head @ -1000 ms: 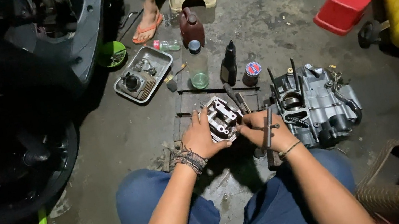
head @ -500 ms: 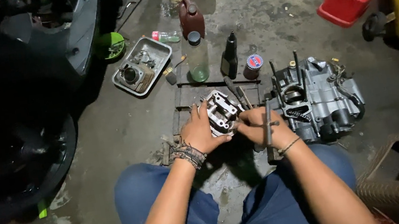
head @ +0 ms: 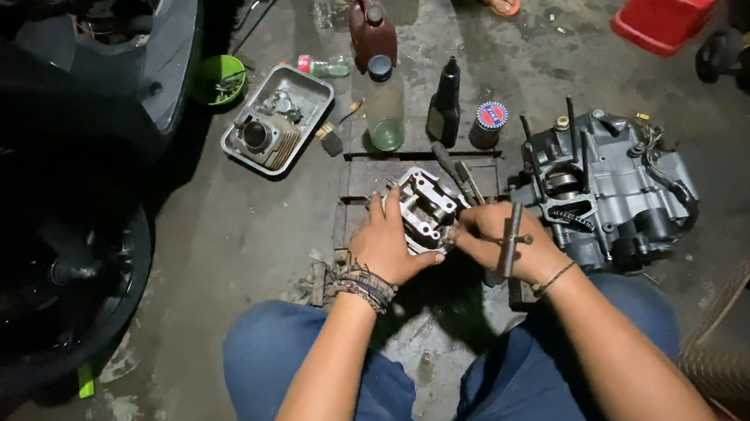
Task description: A person is repairing a motorcycle engine cylinder head using a small metal tool while sitting on the floor.
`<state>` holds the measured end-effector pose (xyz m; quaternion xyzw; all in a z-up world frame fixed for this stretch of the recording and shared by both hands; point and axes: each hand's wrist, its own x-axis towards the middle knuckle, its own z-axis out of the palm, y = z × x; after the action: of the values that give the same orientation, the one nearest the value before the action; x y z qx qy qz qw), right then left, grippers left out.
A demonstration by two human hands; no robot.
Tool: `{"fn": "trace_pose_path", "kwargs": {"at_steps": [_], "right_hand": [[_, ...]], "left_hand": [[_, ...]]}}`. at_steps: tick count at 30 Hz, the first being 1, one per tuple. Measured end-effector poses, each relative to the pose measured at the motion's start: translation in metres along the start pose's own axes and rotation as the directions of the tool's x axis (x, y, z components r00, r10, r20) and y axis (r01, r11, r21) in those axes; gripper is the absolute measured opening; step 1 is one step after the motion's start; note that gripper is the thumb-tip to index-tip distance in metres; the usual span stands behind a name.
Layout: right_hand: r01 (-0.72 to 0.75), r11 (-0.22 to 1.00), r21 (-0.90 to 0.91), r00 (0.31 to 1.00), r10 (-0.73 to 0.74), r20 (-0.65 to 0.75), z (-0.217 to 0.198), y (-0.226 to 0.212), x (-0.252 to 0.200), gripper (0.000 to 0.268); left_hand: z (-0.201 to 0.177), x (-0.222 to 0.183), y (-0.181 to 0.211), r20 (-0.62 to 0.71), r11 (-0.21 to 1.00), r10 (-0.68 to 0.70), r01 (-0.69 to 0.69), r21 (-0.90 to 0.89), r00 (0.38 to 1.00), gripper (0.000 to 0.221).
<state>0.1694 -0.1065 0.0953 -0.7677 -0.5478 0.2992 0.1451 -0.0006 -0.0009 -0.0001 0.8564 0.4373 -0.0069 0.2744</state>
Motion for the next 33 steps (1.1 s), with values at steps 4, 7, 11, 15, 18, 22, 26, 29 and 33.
{"fn": "trace_pose_path", "kwargs": {"at_steps": [4, 7, 11, 15, 18, 22, 26, 29, 33], "right_hand": [[0.026, 1.0, 0.015, 0.999, -0.026, 0.035, 0.001, 0.004, 0.002, 0.031], [0.004, 1.0, 0.019, 1.0, -0.004, -0.012, 0.0, 0.005, 0.0, 0.031], [0.02, 0.999, 0.044, 1.0, -0.021, 0.021, 0.004, 0.006, 0.002, 0.033], [-0.038, 0.999, -0.009, 0.999, 0.038, 0.008, -0.005, 0.004, 0.0, 0.031], [-0.024, 1.0, -0.004, 0.999, 0.025, 0.037, 0.001, 0.007, 0.002, 0.032], [-0.009, 0.998, 0.06, 0.998, 0.006, 0.059, 0.001, 0.004, 0.003, 0.03], [-0.024, 1.0, -0.007, 1.0, 0.024, 0.014, -0.003, 0.003, 0.002, 0.029], [0.002, 0.999, 0.037, 1.0, -0.003, 0.021, 0.0, -0.002, 0.001, 0.03], [-0.019, 0.999, 0.05, 1.0, 0.019, 0.004, -0.006, -0.005, -0.002, 0.031]], "left_hand": [[-0.003, -0.004, 0.001, -0.013, 1.0, 0.01, -0.009, 0.016, 1.0, 0.124], [-0.003, -0.001, 0.001, -0.011, 1.0, 0.003, -0.003, 0.003, 1.0, 0.125], [-0.001, 0.0, 0.001, -0.001, 1.0, -0.002, 0.002, -0.012, 1.0, 0.125], [-0.002, 0.0, 0.001, -0.008, 1.0, -0.001, 0.001, -0.013, 1.0, 0.125], [-0.001, 0.003, 0.0, -0.009, 1.0, -0.003, 0.002, -0.012, 1.0, 0.125], [-0.004, -0.002, 0.002, 0.003, 1.0, -0.016, 0.016, -0.003, 1.0, 0.125], [-0.003, -0.001, 0.001, -0.001, 1.0, 0.005, -0.005, -0.005, 1.0, 0.126], [-0.005, -0.003, 0.002, -0.001, 1.0, 0.007, -0.007, 0.002, 1.0, 0.125], [-0.003, -0.003, 0.001, -0.013, 1.0, 0.012, -0.013, -0.006, 1.0, 0.126]]}}
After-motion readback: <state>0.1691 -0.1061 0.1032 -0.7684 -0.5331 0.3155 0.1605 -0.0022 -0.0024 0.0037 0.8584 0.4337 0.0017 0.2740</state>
